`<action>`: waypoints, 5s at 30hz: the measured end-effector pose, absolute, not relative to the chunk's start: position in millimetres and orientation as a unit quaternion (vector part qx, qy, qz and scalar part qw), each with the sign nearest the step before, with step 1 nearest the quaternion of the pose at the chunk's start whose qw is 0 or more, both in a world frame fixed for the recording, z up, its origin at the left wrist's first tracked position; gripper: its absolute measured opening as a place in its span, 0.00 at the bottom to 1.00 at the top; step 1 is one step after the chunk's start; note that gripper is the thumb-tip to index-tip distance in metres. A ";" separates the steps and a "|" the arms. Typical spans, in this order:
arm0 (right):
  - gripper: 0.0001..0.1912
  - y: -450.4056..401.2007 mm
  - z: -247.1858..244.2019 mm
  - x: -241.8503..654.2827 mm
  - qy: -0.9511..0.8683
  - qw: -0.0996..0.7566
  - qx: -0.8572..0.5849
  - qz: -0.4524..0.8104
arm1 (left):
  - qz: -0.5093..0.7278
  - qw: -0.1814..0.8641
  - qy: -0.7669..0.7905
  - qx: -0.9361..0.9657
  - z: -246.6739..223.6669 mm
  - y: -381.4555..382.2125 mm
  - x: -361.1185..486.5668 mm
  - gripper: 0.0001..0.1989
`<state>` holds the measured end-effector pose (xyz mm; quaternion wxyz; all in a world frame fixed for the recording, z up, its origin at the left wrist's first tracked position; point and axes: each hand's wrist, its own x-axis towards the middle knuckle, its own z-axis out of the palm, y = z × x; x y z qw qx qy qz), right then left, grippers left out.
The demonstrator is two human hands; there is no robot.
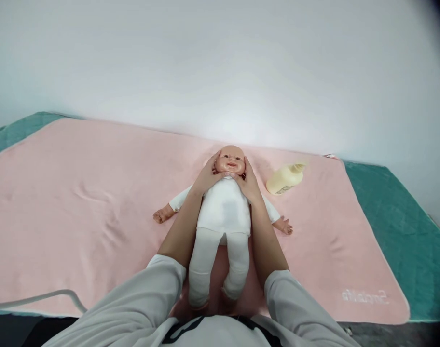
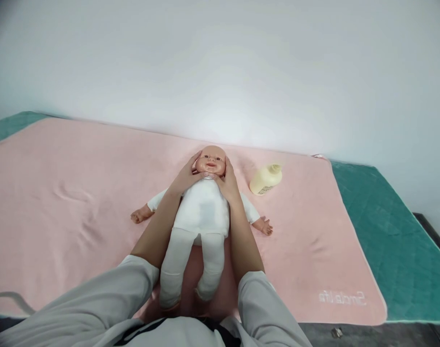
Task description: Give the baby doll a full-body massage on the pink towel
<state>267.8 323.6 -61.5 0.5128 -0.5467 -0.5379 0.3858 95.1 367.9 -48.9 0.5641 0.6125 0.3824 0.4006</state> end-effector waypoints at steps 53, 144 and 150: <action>0.57 325.2 -62.6 272.3 -0.533 0.495 -0.561 0.396 | 0.387 0.554 0.384 0.629 -53.1 373.2 94.2 0.50; 0.58 323.9 -56.8 270.1 -0.488 0.532 -0.551 0.418 | 0.410 0.510 0.388 0.649 -71.8 380.8 98.6 0.54; 0.57 323.6 -57.1 268.7 -0.490 0.533 -0.557 0.407 | 0.408 0.494 0.387 0.663 -77.4 384.1 97.0 0.51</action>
